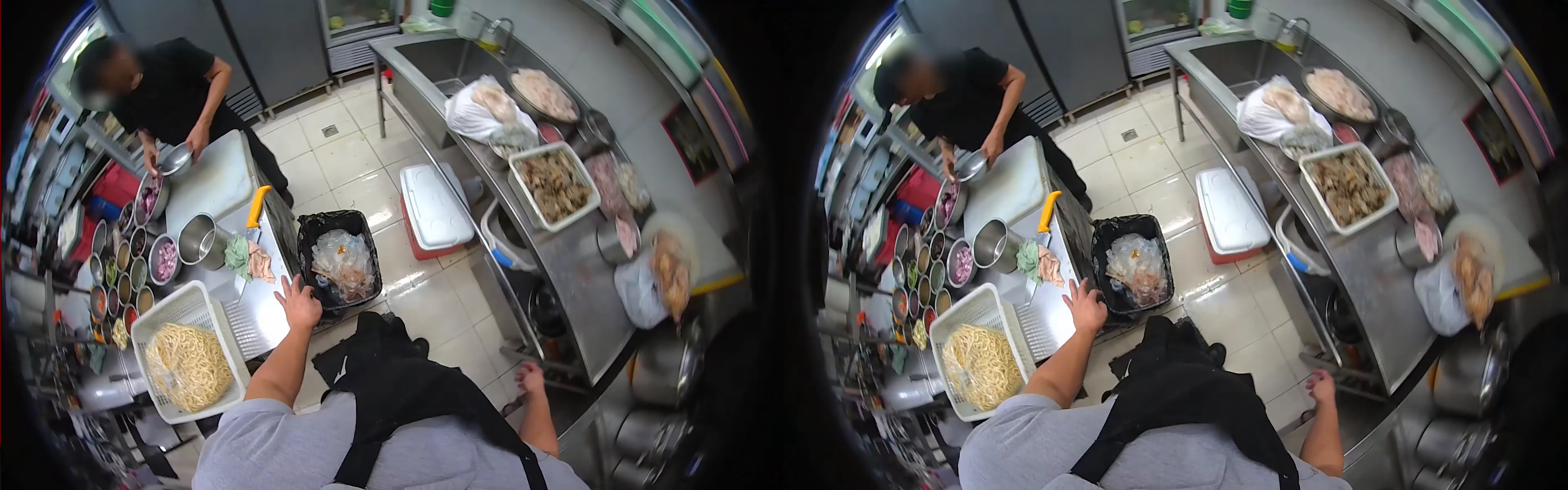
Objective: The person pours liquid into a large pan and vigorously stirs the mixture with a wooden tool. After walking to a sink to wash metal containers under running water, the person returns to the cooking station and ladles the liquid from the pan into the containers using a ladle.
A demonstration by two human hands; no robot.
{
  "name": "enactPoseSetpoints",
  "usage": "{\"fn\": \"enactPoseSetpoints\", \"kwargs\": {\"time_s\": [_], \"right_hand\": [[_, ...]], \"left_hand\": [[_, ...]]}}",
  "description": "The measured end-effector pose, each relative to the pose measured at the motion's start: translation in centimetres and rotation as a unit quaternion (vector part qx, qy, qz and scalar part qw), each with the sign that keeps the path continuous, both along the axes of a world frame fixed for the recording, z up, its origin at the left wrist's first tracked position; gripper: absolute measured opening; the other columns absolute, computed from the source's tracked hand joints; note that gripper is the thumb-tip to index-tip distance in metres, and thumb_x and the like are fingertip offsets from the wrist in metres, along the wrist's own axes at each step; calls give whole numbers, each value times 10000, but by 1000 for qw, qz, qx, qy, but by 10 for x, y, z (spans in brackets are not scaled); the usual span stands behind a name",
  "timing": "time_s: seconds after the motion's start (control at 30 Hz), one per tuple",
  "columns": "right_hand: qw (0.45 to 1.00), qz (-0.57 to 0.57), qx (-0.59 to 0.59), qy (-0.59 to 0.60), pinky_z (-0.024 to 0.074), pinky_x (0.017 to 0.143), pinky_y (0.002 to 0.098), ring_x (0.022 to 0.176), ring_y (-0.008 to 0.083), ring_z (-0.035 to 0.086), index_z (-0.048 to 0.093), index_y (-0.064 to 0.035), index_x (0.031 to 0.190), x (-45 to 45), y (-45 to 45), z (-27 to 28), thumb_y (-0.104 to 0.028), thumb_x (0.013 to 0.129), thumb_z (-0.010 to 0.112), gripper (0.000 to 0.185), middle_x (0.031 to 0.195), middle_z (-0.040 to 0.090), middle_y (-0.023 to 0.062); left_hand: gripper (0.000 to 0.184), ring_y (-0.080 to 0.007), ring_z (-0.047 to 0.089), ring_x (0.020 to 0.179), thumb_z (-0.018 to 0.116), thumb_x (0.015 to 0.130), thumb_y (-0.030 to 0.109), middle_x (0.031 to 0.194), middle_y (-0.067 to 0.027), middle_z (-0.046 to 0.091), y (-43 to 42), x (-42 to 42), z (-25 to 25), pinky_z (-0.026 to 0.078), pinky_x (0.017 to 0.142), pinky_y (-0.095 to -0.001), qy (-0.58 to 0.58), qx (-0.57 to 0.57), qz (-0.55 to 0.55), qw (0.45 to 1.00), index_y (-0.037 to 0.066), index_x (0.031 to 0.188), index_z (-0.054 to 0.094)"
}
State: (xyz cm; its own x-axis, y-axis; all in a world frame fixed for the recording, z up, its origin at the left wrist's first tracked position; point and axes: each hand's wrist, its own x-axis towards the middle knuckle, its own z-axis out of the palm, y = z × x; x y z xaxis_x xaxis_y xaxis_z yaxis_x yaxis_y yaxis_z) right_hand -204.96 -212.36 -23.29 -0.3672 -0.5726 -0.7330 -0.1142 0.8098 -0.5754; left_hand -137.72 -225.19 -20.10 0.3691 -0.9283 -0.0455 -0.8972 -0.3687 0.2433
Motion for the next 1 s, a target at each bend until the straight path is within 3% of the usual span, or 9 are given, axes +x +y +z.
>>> {"fn": "enactPoseSetpoints", "kwargs": {"time_s": [0.17, 0.27, 0.33, 0.37, 0.47, 0.53, 0.7, 0.87, 1.0], "right_hand": [[981, 21, -190, 23, 484, 551, 247, 704, 113, 635, 558, -83, 1264, 4, -154, 71, -113, 930, 560, 335, 903, 673, 52], [983, 34, -177, -22, 484, 571, 239, 680, 113, 598, 577, -59, 1206, 7, -180, 25, -78, 927, 568, 279, 883, 653, 41], [978, 199, -35, 47, 519, 654, 296, 744, 142, 625, 602, -58, 1179, 24, -185, 7, -77, 927, 571, 255, 936, 673, 55], [889, 431, -31, 151, 528, 766, 322, 863, 176, 664, 609, -39, 1223, 28, -190, 3, -98, 927, 598, 302, 1035, 694, 80], [916, 387, -9, -110, 517, 825, 316, 952, 188, 674, 607, -21, 1260, 90, -251, 67, -128, 934, 617, 343, 1083, 702, 100], [866, 499, -30, -32, 517, 816, 314, 922, 176, 665, 598, -10, 1273, 97, -309, 66, -157, 946, 632, 361, 1044, 703, 85], [912, 400, -92, 13, 509, 724, 273, 824, 130, 628, 563, -24, 1301, 89, -481, 59, -157, 970, 604, 360, 953, 678, 61], [901, 412, -114, -68, 516, 739, 280, 863, 143, 638, 551, -70, 1314, 147, -580, 89, -170, 969, 595, 362, 1056, 656, 72], [784, 596, -156, -81, 523, 796, 299, 876, 162, 634, 563, -24, 1306, 205, -607, 125, -67, 938, 607, 373, 1035, 668, 84]], "left_hand": [[299, -411, 150, 1501, 632, 753, 164, 1515, -126, 407, -34, -18, 13, 139, 1108, -759, -7, 76, 71, 995, 113, 1037, 713], [374, -427, 191, 1481, 648, 780, 207, 1549, -144, 345, -80, -21, 27, 153, 1093, -770, 62, 96, 118, 986, 112, 1141, 671], [410, -431, 206, 1473, 654, 787, 218, 1560, -152, 322, -117, -19, 39, 159, 1095, -764, 118, 66, 165, 977, 115, 1184, 652], [435, -429, 216, 1469, 659, 796, 230, 1567, -159, 306, -135, -16, 46, 168, 1095, -757, 124, 53, 175, 975, 120, 1216, 633], [478, -427, 223, 1468, 677, 805, 229, 1582, -166, 275, -181, 2, 60, 189, 1104, -732, 144, 26, 213, 966, 148, 1269, 599], [491, -407, 234, 1468, 688, 795, 203, 1583, -158, 270, -198, 21, 54, 203, 1090, -746, 140, 1, 237, 961, 168, 1274, 586], [457, -424, 492, 1241, 662, 789, 103, 1300, -249, 522, -194, 86, 44, 406, 1076, -440, 12, -282, 363, 888, 10, 1228, 574], [601, -417, 488, 1254, 682, 759, 168, 1361, -212, 490, -200, 80, 52, 450, 1025, -492, 52, 1, 413, 909, 43, 1328, 531], [653, -427, 323, 1404, 666, 779, 167, 1537, -172, 308, -204, 25, 35, 410, 1016, -653, 84, 103, 471, 872, 64, 1393, 469]]}}
